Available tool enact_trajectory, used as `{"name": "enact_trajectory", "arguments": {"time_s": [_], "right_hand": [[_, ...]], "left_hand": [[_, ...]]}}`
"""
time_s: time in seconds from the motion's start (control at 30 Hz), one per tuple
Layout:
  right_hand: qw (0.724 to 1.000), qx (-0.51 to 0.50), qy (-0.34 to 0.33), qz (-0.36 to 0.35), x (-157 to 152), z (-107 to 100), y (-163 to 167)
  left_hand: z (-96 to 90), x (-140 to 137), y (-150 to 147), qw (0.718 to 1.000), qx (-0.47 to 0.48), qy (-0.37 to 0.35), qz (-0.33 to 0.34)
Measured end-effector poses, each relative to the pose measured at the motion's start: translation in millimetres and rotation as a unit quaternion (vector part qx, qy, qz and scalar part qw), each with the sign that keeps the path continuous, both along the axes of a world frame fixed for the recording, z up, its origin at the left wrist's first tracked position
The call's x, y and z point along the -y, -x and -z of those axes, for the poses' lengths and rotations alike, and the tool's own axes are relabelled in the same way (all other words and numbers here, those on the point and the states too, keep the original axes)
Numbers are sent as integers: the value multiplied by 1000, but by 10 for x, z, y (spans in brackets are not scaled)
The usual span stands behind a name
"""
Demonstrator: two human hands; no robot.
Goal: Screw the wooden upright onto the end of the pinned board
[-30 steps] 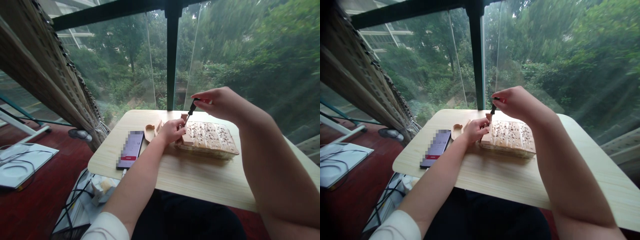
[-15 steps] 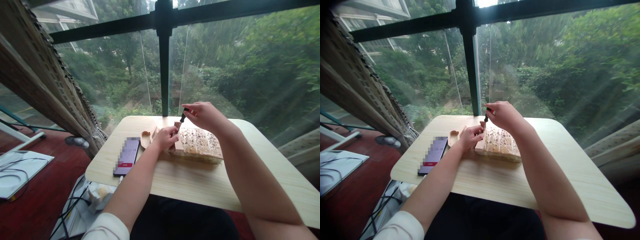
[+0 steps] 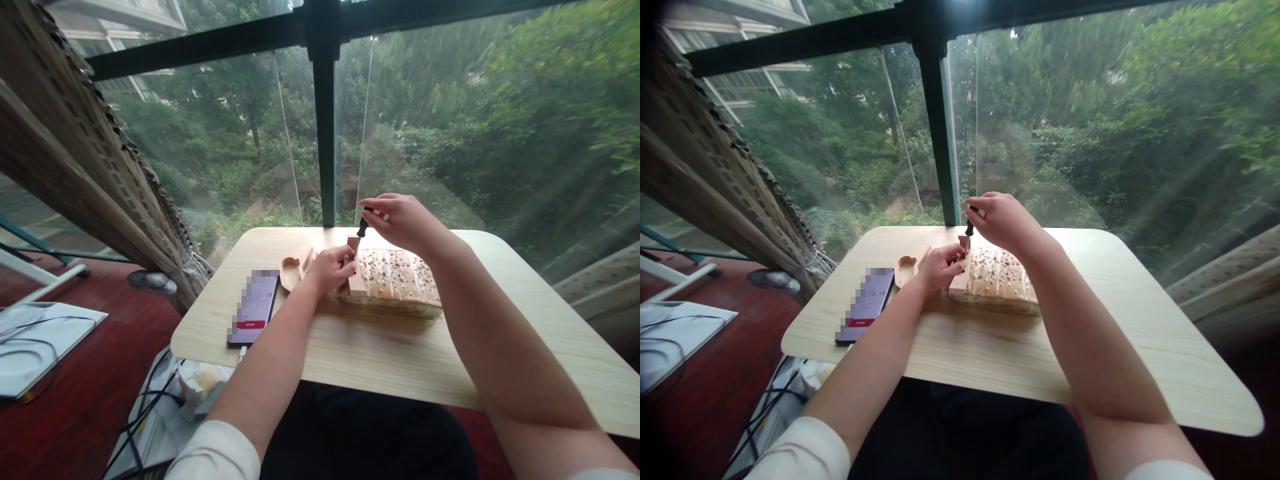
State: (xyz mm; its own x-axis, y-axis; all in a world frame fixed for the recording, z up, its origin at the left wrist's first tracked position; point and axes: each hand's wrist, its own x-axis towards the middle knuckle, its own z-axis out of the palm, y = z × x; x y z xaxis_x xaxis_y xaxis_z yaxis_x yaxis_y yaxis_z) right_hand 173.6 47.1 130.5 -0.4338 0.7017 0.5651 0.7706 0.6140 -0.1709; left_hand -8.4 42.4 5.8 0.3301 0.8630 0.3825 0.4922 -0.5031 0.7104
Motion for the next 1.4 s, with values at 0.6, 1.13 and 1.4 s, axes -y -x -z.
{"name": "enact_trajectory", "arguments": {"time_s": [0.6, 1.13, 1.4], "right_hand": [[999, -6, 2, -33, 12, 15, 35], [999, 32, -30, 30, 29, 33, 95], [997, 53, 22, -49, 77, -23, 18]], "left_hand": [[-31, 21, 14, 1000, -10, 21, -3], [-41, 25, 9, 1000, -2, 25, -1], [-41, 28, 13, 1000, -2, 30, 1]]}}
